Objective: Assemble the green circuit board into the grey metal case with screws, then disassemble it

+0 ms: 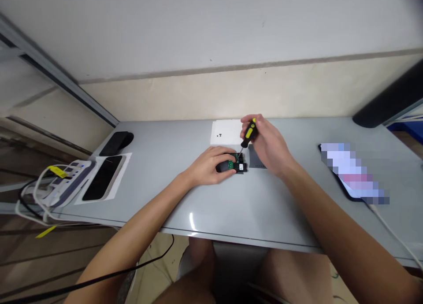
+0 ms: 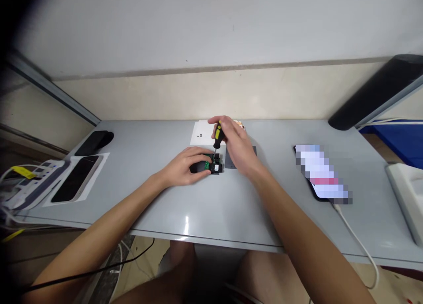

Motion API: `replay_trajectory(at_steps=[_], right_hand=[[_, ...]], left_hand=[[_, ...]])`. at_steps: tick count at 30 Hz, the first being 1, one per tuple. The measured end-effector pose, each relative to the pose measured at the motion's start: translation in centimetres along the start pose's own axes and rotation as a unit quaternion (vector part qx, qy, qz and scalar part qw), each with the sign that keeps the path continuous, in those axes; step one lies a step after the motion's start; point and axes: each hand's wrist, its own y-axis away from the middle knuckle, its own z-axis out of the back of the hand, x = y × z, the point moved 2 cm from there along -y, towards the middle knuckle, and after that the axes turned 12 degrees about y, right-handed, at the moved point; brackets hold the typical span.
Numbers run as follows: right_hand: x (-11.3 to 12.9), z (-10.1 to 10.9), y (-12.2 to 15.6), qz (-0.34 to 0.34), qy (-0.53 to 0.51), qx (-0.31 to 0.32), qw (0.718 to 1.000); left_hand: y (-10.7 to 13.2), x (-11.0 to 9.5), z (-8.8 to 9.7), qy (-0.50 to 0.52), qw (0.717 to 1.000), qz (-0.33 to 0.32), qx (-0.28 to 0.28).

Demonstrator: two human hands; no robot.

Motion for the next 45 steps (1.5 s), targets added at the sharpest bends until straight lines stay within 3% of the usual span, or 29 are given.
replay_trajectory(at_steps=[5, 11, 16, 19, 25, 29, 35, 39, 45], right_hand=[[-0.6, 1.2, -0.3, 0.045, 0.182, -0.079, 0.979], [-2.8, 3.2, -1.5, 0.050, 0.097, -0.265, 0.958], [-4.1, 3.5, -1.8, -0.059, 0.121, -0.299, 0.945], [-3.8, 3.9, -1.7, -0.088, 0.145, -0.318, 0.933], [-3.6, 5.3, -1.9, -0.105, 0.172, -0.298, 0.933], [-4.0, 5.4, -2.1, -0.104, 0.193, -0.284, 0.934], [-3.8, 5.3, -2.2, -0.086, 0.172, -0.288, 0.938], [-3.2, 4.8, -2.0, -0.071, 0.147, -0.277, 0.947], [-3.1, 2.5, -1.5, -0.055, 0.112, -0.185, 0.975]], left_hand=[[0.1, 0.0, 0.1, -0.006, 1.000, 0.006, 0.007], [0.0, 0.1, -0.3, -0.020, 1.000, 0.015, 0.014], [0.0, -0.1, -0.1, -0.013, 0.999, 0.021, 0.024], [0.2, -0.1, 0.4, -0.013, 0.999, 0.026, 0.032], [0.4, 0.5, 1.4, -0.045, 0.998, 0.048, -0.007], [0.7, 1.4, 2.0, -0.095, 0.984, 0.133, -0.065], [0.9, 1.8, 1.8, -0.076, 0.966, 0.237, -0.066], [0.7, 1.8, 1.6, -0.043, 0.961, 0.252, -0.104], [0.6, 2.2, 1.8, 0.016, 0.957, 0.234, -0.169]])
